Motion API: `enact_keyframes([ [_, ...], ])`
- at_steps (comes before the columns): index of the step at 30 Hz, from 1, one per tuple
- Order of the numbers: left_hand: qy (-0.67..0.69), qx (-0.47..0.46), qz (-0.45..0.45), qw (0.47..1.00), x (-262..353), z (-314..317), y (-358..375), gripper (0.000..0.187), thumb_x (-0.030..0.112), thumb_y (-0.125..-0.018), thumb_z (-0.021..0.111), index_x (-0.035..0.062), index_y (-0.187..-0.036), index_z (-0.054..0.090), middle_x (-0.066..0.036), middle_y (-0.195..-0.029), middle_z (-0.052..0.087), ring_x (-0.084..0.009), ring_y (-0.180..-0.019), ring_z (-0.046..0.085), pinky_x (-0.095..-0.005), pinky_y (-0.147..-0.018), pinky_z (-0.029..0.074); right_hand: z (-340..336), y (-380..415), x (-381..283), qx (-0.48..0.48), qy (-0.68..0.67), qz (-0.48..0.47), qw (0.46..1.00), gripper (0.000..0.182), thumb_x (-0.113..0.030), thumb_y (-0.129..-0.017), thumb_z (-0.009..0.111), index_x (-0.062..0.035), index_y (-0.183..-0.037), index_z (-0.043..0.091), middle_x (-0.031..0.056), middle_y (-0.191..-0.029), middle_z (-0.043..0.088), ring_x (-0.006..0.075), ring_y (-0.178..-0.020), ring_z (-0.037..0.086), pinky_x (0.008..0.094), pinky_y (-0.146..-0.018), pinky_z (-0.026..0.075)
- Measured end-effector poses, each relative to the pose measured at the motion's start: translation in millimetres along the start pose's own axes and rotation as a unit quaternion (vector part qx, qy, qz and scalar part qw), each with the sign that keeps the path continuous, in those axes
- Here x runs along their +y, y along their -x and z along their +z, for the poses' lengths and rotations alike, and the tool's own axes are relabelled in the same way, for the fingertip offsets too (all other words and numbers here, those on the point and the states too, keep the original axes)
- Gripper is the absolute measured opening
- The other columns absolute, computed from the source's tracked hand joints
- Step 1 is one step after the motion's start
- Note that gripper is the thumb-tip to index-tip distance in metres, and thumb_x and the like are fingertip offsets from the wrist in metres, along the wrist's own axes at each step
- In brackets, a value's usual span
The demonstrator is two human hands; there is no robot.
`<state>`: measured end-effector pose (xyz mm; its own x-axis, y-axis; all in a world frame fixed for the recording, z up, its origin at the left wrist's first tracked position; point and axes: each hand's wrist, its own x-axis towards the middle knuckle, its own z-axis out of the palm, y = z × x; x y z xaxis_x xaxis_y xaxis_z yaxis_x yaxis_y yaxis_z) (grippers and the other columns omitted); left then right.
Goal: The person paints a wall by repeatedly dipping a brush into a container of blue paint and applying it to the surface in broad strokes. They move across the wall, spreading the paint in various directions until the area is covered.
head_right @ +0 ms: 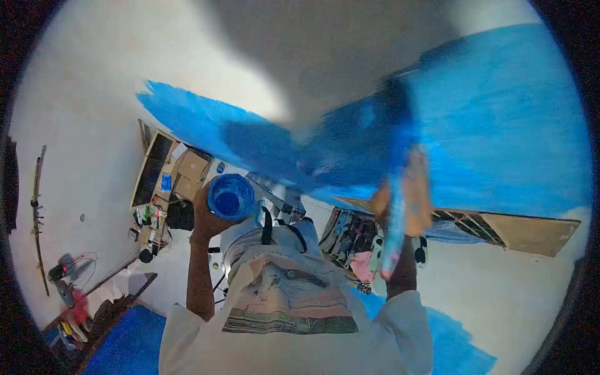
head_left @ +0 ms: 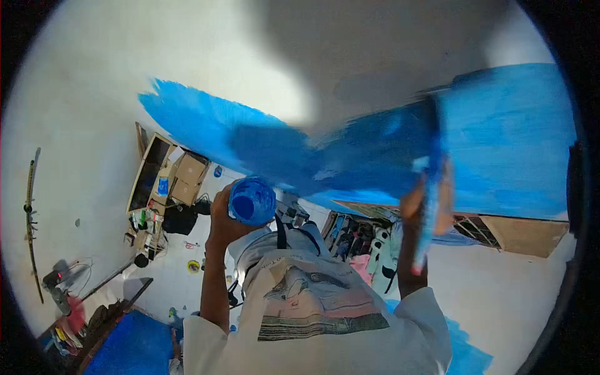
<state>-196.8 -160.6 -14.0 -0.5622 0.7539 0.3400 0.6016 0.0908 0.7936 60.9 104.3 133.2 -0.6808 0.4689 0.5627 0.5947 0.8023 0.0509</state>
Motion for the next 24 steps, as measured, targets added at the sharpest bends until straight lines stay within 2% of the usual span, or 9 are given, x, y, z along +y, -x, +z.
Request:
enact_keyframes([
  [2, 0.019, -0.025, -0.030, 0.999, -6.7, 5.9, -3.0, 0.088, 0.044, -0.048, 0.093, 0.0040, -0.117, 0.056, -0.013, -0.108, 0.065, -0.0257, -0.097, 0.066, -0.0411, -0.083, 0.053, -20.2, -20.9, -10.2, -0.033, -0.034, -0.006, 0.999, 0.038, -0.021, -0.088, 0.059, 0.0009, -0.118, 0.057, 0.0174, -0.112, 0.066, 0.0279, -0.095, 0.065, 0.0359, -0.079, 0.053],
  [4, 0.045, -0.038, -0.049, 0.997, -8.4, 11.3, -5.9, 0.087, 0.043, -0.049, 0.093, 0.0041, -0.117, 0.056, -0.013, -0.108, 0.065, -0.0253, -0.098, 0.066, -0.0408, -0.084, 0.053, 13.9, -14.4, -20.4, 0.156, 0.061, -0.063, 0.984, 0.034, -0.017, -0.085, 0.062, -0.0017, -0.115, 0.059, 0.0152, -0.112, 0.066, 0.0295, -0.091, 0.065, 0.0367, -0.073, 0.055],
  [6, 0.067, -0.042, -0.067, 0.995, -5.8, 11.9, -10.8, 0.085, 0.042, -0.049, 0.093, 0.0043, -0.117, 0.057, -0.013, -0.108, 0.065, -0.0250, -0.098, 0.065, -0.0405, -0.085, 0.053, 67.8, 21.9, -40.1, -0.194, -0.245, 0.285, 0.906, 0.038, -0.013, -0.082, 0.064, -0.0063, -0.119, 0.059, 0.0122, -0.118, 0.064, 0.0301, -0.096, 0.064, 0.0364, -0.076, 0.055],
  [8, 0.070, 0.002, -0.029, 0.997, 3.2, 8.3, -11.8, 0.083, 0.039, -0.051, 0.093, 0.0042, -0.117, 0.057, -0.013, -0.107, 0.066, -0.0241, -0.098, 0.065, -0.0394, -0.085, 0.052, 140.2, 62.0, -42.6, -0.107, -0.100, -0.035, 0.989, 0.048, -0.012, -0.079, 0.067, -0.0099, -0.126, 0.056, 0.0106, -0.124, 0.061, 0.0287, -0.101, 0.064, 0.0351, -0.079, 0.055],
  [15, 0.059, -0.016, -0.052, 0.997, -11.8, 1.0, -1.7, 0.086, 0.039, -0.051, 0.093, 0.0041, -0.120, 0.055, -0.013, -0.108, 0.065, -0.0249, -0.098, 0.065, -0.0388, -0.085, 0.052, 233.8, 138.7, -77.3, -0.070, -0.355, -0.027, 0.932, 0.048, 0.006, -0.076, 0.067, -0.0086, -0.121, 0.060, 0.0164, -0.119, 0.063, 0.0322, -0.104, 0.064, 0.0384, -0.087, 0.054],
  [17, 0.068, -0.030, -0.086, 0.993, -12.8, -1.6, -1.2, 0.095, 0.042, -0.047, 0.094, 0.0062, -0.125, 0.053, -0.012, -0.110, 0.065, -0.0279, -0.099, 0.063, -0.0404, -0.086, 0.050, 228.2, 121.4, -67.9, -0.122, -0.279, -0.053, 0.951, 0.053, -0.007, -0.077, 0.064, -0.0058, -0.129, 0.054, 0.0187, -0.128, 0.056, 0.0328, -0.113, 0.060, 0.0383, -0.092, 0.051],
  [22, 0.070, -0.017, -0.088, 0.993, -18.6, -6.3, 0.8, 0.096, 0.043, -0.047, 0.093, 0.0060, -0.125, 0.053, -0.013, -0.111, 0.064, -0.0287, -0.099, 0.063, -0.0415, -0.086, 0.049, 67.4, 18.2, -52.5, 0.034, -0.008, -0.017, 0.999, 0.027, -0.018, -0.089, 0.065, -0.0025, -0.111, 0.066, 0.0152, -0.102, 0.069, 0.0257, -0.075, 0.067, 0.0338, -0.066, 0.054],
  [23, 0.067, -0.017, -0.085, 0.994, -20.4, -6.5, 1.8, 0.095, 0.043, -0.047, 0.093, 0.0061, -0.124, 0.053, -0.013, -0.111, 0.064, -0.0290, -0.099, 0.063, -0.0419, -0.086, 0.049, 63.5, 18.6, -29.1, 0.170, -0.125, 0.020, 0.977, 0.025, -0.015, -0.089, 0.065, 0.0004, -0.109, 0.065, 0.0150, -0.098, 0.069, 0.0248, -0.075, 0.066, 0.0344, -0.068, 0.053],
  [24, 0.055, -0.003, -0.089, 0.994, -22.9, -4.9, 4.9, 0.094, 0.043, -0.047, 0.093, 0.0060, -0.124, 0.053, -0.013, -0.111, 0.064, -0.0295, -0.100, 0.063, -0.0421, -0.086, 0.049, 26.0, 26.4, -9.1, 0.035, 0.265, 0.059, 0.962, 0.024, -0.012, -0.092, 0.060, 0.0042, -0.109, 0.061, 0.0176, -0.097, 0.067, 0.0240, -0.076, 0.063, 0.0356, -0.070, 0.052],
])
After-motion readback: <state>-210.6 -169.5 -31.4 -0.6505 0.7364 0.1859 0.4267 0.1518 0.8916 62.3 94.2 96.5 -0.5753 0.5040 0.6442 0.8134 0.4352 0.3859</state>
